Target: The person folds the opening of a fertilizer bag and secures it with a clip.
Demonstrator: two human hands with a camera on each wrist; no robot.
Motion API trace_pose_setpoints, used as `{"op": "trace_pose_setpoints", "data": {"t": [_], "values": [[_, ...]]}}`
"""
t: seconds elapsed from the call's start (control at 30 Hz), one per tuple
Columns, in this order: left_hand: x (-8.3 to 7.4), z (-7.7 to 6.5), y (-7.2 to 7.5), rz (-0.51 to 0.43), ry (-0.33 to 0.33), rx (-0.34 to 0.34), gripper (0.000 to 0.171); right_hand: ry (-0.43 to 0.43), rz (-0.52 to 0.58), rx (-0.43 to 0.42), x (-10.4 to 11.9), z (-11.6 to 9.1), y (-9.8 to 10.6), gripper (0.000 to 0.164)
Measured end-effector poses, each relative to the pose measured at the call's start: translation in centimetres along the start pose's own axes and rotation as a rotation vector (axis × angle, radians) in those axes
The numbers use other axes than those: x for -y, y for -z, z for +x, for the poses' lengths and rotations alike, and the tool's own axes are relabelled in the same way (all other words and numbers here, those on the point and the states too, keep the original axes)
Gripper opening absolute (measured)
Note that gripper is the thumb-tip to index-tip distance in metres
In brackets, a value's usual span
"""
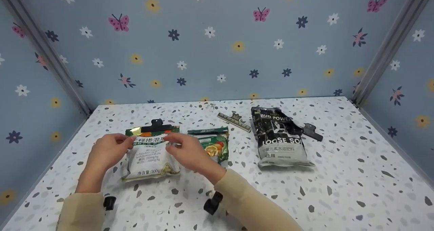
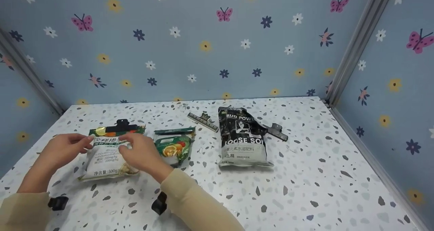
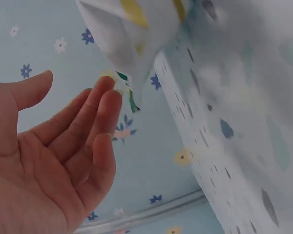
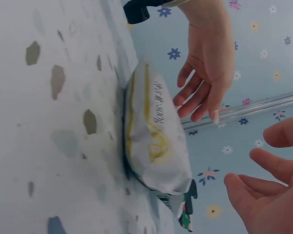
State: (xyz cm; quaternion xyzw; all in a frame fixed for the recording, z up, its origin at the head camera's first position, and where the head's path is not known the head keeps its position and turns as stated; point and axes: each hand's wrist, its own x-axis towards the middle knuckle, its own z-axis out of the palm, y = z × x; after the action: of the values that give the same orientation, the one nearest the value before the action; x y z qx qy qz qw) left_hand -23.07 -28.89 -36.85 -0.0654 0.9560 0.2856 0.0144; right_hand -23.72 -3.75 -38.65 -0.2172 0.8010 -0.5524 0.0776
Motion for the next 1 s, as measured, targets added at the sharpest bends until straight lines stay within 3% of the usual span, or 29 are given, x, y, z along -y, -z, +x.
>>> {"op": "trace_pose_setpoints", "data": {"t": [0.13, 0.3, 0.5, 1.0], "values": [[-1.7, 0.1, -0.4, -0.029, -0.047, -0.01, 0.06, 0.045, 0.042, -0.038, 1.0, 0.0, 1.9, 0.031], [-3.7, 0.5, -1.2, -0.084, -0.117, -0.009, 0.059, 0.074, 0.041, -0.078, 0.4, -0.1, 4.5, 0.03], [-6.0, 1.6, -2.2, -0.15, -0.17, 0.005, 0.052, 0.063, -0.021, -0.117, -0.8, -0.1, 7.6, 0.03], [-10.9, 4.1, -6.8, -0.217, -0.267, 0.063, 0.047, 0.004, -0.12, -0.248, -3.8, -1.3, 13.0, 0.028]]}}
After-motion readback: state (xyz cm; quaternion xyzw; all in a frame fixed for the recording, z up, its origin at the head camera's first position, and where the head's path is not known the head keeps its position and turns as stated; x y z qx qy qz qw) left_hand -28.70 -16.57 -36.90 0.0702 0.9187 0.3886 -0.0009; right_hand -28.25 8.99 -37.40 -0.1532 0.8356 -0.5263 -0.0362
